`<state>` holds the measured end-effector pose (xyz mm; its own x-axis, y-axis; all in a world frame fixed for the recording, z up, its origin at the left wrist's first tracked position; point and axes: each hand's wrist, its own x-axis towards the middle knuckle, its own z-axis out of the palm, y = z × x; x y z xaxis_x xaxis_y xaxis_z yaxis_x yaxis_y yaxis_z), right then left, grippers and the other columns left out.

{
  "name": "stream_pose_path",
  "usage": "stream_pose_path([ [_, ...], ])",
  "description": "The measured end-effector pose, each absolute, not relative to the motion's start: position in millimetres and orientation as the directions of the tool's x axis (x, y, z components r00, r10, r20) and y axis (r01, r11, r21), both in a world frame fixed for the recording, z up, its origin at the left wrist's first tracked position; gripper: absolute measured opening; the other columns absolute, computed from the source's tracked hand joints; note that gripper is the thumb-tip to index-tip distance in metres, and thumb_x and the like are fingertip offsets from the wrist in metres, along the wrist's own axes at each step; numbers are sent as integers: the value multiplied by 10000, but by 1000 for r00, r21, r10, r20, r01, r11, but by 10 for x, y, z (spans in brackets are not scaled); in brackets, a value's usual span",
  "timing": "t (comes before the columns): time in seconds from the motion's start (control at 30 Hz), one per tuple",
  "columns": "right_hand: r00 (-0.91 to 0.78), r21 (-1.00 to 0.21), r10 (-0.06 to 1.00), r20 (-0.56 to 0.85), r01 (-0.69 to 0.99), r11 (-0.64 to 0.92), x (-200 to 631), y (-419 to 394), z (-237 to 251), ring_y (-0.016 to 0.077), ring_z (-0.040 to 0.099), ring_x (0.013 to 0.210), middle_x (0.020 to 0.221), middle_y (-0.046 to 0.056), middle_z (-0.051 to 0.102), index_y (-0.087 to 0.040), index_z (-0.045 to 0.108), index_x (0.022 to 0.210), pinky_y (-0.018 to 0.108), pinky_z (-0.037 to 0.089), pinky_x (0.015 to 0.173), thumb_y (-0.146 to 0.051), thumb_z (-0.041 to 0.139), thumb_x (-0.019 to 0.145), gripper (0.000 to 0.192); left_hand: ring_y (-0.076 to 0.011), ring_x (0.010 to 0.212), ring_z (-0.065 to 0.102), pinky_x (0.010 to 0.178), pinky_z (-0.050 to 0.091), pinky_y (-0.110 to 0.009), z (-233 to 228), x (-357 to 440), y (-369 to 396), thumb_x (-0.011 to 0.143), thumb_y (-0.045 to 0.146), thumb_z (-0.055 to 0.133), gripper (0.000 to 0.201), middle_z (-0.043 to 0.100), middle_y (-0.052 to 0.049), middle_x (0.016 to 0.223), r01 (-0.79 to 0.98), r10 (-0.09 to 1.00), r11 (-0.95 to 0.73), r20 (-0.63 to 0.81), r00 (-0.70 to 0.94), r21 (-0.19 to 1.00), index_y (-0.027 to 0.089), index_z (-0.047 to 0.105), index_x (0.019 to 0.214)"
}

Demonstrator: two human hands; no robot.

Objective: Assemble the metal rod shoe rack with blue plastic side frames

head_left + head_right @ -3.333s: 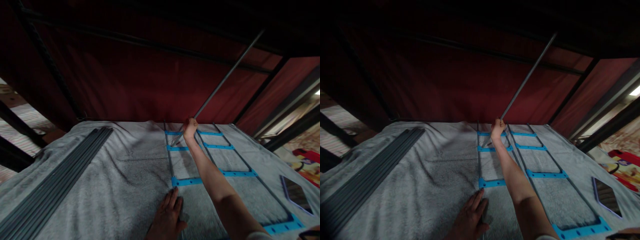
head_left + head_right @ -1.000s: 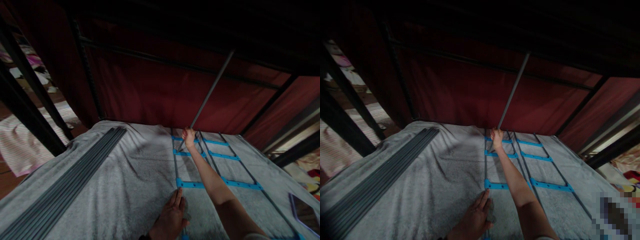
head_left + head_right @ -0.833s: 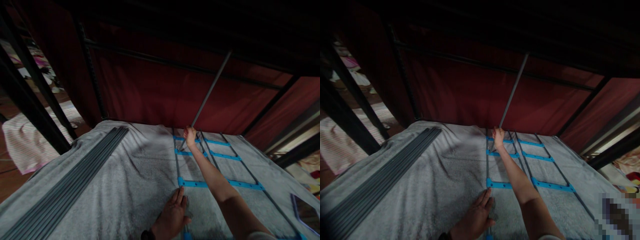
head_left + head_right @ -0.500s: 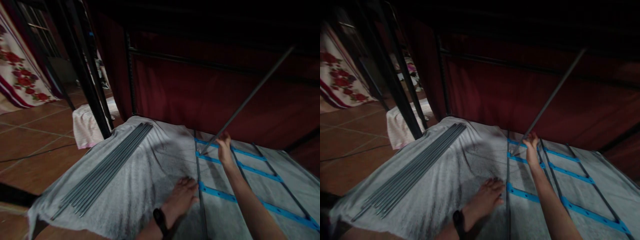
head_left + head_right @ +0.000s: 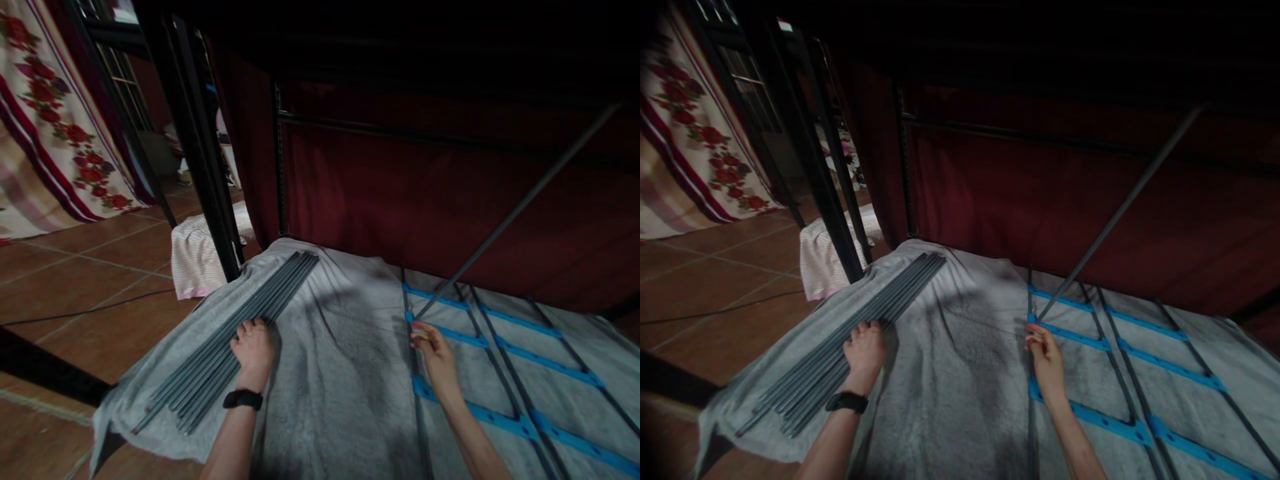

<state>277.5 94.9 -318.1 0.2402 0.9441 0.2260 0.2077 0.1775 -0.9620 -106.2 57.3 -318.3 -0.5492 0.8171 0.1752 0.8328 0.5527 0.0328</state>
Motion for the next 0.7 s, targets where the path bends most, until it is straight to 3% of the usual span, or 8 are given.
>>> stream_pose_path([
  [0.2,105,-955,971,216,231,188,2295,901,-3201,197,617,718,805,36,679,-211,654,1002,320,492,677,-353,545,780,285,-324,1021,605,742,453,-361,-3144,-1050,645,928,95,262,378,608,-201,1035,801,787,593,153,-598,84,48,596,1099],
  [0.3,-2,-939,970,243,249,236,2147,913,-3244,180,607,707,886,45,680,-215,654,997,305,478,662,-340,548,788,265,-307,983,629,705,454,-337,-3071,-1065,625,927,76,234,386,620,-194,1020,810,803,575,109,-586,114,55,581,1096],
  [0.4,-68,-932,968,242,261,251,2056,916,-3279,176,619,755,955,50,676,-218,660,996,304,480,698,-317,534,803,251,-311,960,636,710,453,-347,-2977,-1082,611,927,106,271,336,625,-200,1004,818,799,560,172,-575,133,48,563,1083],
  [0.47,-84,-936,974,210,270,225,2001,905,-3265,182,623,785,900,37,673,-220,660,1011,313,482,730,-304,522,818,252,-301,909,643,681,450,-343,-2914,-1045,646,942,193,315,291,633,-185,990,816,800,521,189,-569,251,79,553,1064],
  [0.53,-89,-951,980,180,237,197,1931,884,-3195,190,626,846,935,38,674,-223,649,1040,326,486,770,-308,523,829,260,-266,836,646,658,448,-326,-2869,-916,714,948,278,348,260,645,-141,932,795,837,387,183,-515,468,125,546,1019],
  [0.63,-94,-983,983,158,78,165,1792,840,-2975,202,613,980,1070,43,661,-237,612,1125,338,485,843,-342,550,835,314,-208,750,628,671,461,-299,-2853,-512,785,953,336,354,236,632,-61,806,664,887,28,289,-361,747,171,523,954],
  [0.7,-94,-988,984,151,-46,147,1691,794,-2783,201,596,1048,1092,32,655,-253,590,1170,336,468,900,-360,583,828,359,-192,728,624,671,475,-292,-2870,-163,745,963,364,344,249,628,-36,784,559,892,-177,372,-256,810,186,518,959],
])
